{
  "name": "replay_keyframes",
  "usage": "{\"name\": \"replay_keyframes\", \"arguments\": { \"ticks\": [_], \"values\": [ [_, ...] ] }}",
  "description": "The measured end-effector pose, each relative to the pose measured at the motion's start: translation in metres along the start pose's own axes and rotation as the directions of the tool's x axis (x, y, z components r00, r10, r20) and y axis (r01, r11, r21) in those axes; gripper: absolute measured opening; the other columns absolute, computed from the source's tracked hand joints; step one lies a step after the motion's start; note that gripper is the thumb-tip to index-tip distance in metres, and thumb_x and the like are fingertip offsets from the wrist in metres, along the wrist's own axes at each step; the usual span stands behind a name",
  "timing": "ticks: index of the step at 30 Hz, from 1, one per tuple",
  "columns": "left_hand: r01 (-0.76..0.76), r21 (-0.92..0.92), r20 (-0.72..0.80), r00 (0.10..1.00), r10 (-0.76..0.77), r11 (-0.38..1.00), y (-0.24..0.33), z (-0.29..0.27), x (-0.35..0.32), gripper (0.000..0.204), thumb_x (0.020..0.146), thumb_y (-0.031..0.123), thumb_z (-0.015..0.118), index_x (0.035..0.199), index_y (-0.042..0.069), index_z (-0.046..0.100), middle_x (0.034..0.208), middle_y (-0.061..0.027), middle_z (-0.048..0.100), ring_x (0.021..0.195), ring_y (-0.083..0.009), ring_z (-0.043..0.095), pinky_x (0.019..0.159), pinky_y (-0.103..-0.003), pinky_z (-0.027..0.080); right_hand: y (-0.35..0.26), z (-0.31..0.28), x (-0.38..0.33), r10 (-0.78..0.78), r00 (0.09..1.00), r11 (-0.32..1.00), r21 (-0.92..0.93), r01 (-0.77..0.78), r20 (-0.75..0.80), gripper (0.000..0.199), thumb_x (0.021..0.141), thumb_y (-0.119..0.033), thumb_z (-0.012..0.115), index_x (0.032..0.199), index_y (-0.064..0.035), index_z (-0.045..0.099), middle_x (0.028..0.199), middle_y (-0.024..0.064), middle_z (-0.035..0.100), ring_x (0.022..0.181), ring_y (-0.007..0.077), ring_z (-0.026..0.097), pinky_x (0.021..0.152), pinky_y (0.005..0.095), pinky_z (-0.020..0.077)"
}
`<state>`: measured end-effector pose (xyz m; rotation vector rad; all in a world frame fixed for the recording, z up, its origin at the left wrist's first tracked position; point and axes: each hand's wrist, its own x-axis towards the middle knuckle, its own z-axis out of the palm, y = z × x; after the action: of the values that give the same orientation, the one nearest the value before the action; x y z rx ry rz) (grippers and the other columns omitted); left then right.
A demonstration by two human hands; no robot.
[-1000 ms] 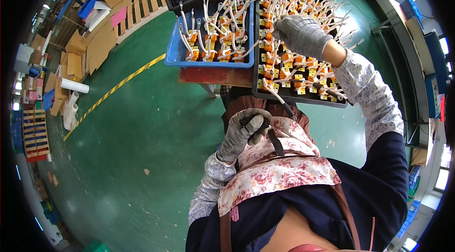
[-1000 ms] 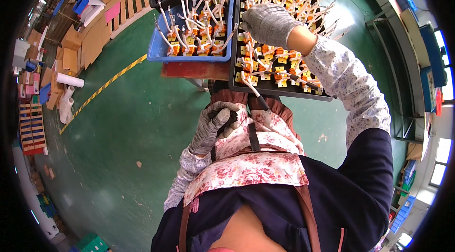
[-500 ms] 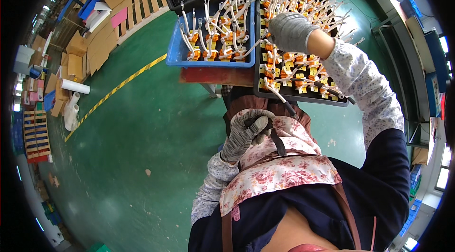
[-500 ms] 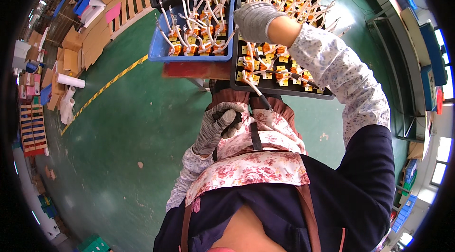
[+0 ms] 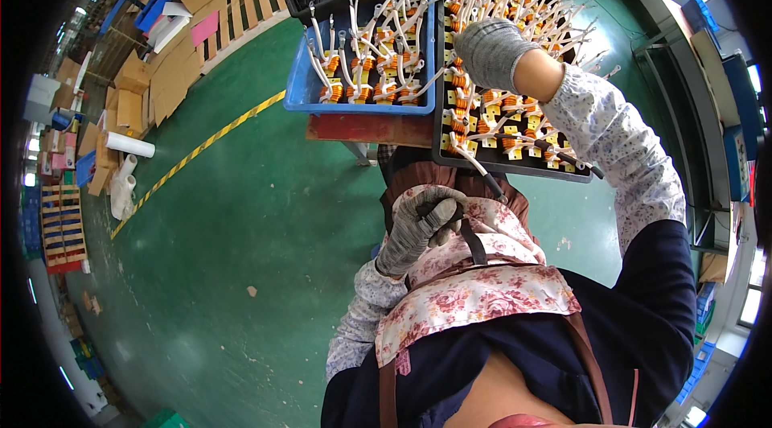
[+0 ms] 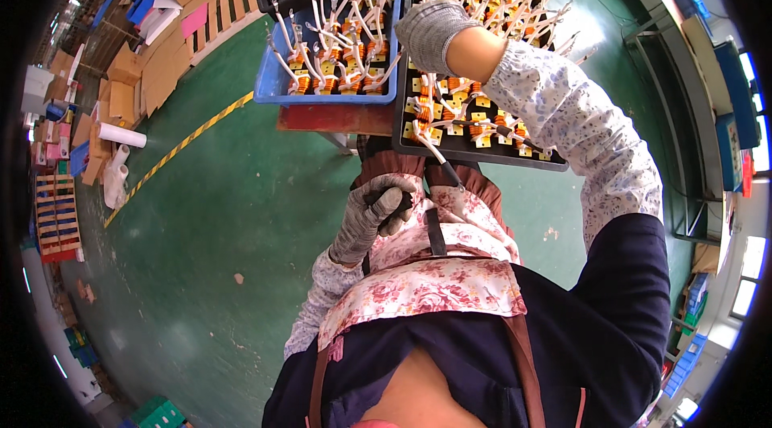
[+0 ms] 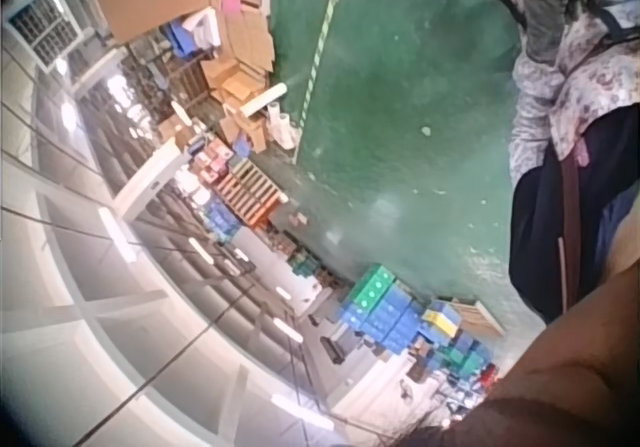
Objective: Picking up electronic components with wires from a tray and inspecting or adjusting the connectors.
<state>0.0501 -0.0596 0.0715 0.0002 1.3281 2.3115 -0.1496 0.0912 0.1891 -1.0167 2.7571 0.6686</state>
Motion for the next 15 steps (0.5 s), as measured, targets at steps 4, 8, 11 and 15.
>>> {"name": "replay_keyframes", "arguments": {
  "ticks": [4, 8, 11, 15],
  "values": [
    [-0.023, -0.020, -0.003, 1.000, 0.023, 1.000, 0.001, 0.001, -0.003, 0.020, 0.089, 0.020, 0.059, 0.099, 0.003, 0.063, 0.069, -0.0007, 0.060, 0.049, -0.0029, 0.048, 0.042, -0.016, 0.036, 0.000, 0.042, 0.007, -0.156, 0.988, 0.987, 0.044, 0.157, -0.024, 0.016, 0.080, -0.015, 0.058, 0.084, -0.0005, 0.065, 0.072, 0.0125, 0.064, 0.064, 0.0242, 0.064, 0.055, 0.0357, 0.0529],
    [-0.037, -0.012, -0.023, 0.999, 0.037, 0.999, 0.000, 0.000, -0.004, 0.020, 0.089, 0.019, 0.059, 0.098, 0.002, 0.063, 0.069, -0.0009, 0.059, 0.049, -0.0030, 0.048, 0.042, -0.016, 0.036, -0.006, 0.017, 0.001, -0.009, 0.990, 0.960, 0.279, -0.032, 0.144, 0.019, 0.080, -0.015, 0.055, 0.074, -0.0005, 0.065, 0.064, 0.0140, 0.060, 0.059, 0.0252, 0.062, 0.054, 0.0356, 0.0524],
    [-0.036, -0.016, -0.017, 0.999, 0.036, 0.999, -0.001, -0.001, -0.004, 0.019, 0.090, 0.019, 0.058, 0.098, 0.002, 0.063, 0.070, -0.0012, 0.060, 0.049, -0.0031, 0.049, 0.042, -0.015, 0.037, 0.003, 0.020, -0.009, -0.037, 0.998, 0.948, 0.318, 0.016, 0.059, 0.020, 0.079, -0.017, 0.055, 0.073, -0.0004, 0.065, 0.062, 0.0135, 0.059, 0.056, 0.0251, 0.061, 0.054, 0.0351, 0.0520],
    [-0.020, -0.009, -0.008, 1.000, 0.020, 1.000, -0.002, 0.000, -0.003, 0.019, 0.090, 0.018, 0.057, 0.099, 0.003, 0.063, 0.070, -0.0015, 0.060, 0.050, -0.0031, 0.049, 0.042, -0.015, 0.037, 0.004, 0.017, -0.012, 0.021, 0.986, 0.939, 0.337, -0.076, 0.166, 0.019, 0.077, -0.017, 0.057, 0.075, 0.0005, 0.063, 0.063, 0.0130, 0.059, 0.059, 0.0264, 0.062, 0.055, 0.0378, 0.0519]
  ]
}}
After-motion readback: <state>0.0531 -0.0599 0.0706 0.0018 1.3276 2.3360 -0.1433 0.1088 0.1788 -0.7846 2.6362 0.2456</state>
